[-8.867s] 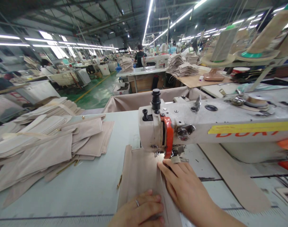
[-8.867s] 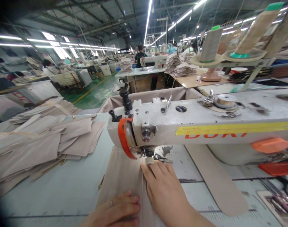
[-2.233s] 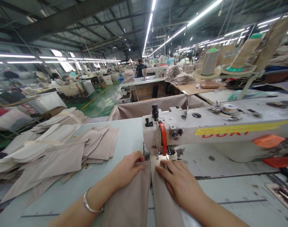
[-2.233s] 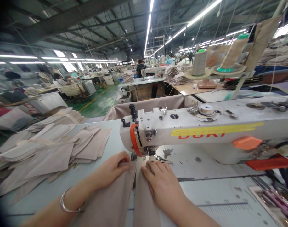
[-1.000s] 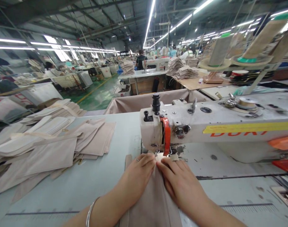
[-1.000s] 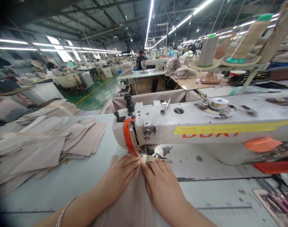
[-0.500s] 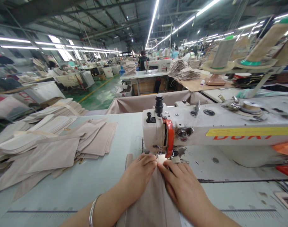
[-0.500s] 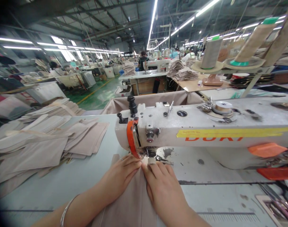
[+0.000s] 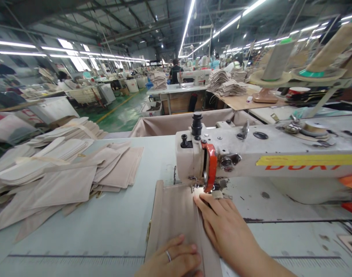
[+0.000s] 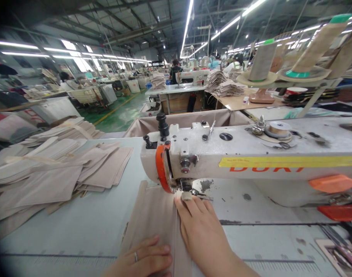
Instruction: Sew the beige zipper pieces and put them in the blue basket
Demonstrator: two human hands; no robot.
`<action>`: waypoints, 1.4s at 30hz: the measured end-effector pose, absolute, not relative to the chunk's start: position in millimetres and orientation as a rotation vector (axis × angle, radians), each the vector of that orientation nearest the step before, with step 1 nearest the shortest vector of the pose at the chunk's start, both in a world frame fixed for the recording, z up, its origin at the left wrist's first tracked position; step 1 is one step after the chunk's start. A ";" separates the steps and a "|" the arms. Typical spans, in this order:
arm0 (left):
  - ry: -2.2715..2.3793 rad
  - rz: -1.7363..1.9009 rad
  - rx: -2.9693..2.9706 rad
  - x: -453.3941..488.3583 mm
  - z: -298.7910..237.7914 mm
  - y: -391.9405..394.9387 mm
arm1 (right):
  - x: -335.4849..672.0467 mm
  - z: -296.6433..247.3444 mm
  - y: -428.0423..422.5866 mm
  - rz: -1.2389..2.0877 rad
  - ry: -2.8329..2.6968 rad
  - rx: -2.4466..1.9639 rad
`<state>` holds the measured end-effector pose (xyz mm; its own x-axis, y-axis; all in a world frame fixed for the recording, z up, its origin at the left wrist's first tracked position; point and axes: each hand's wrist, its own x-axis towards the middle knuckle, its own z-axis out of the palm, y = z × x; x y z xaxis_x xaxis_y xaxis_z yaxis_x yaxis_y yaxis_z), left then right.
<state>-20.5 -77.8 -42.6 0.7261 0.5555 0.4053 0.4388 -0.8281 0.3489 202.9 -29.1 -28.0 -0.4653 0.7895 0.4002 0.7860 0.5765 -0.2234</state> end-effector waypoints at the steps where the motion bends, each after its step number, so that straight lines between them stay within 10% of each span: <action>1: 0.763 0.800 2.721 -19.3 -39.1 -73.6 | 203.1 -28.2 -29.0 0.008 -2.350 -1.264; 42: 1.020 0.519 2.647 -2.6 0.7 21.6 | 205.3 -31.0 -27.9 0.040 -2.351 -1.248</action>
<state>-2.6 21.6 0.7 0.6900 0.6848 0.2345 0.5929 -0.7206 0.3595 205.3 -27.9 -31.0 -0.4720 0.7885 0.3943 0.7747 0.5845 -0.2415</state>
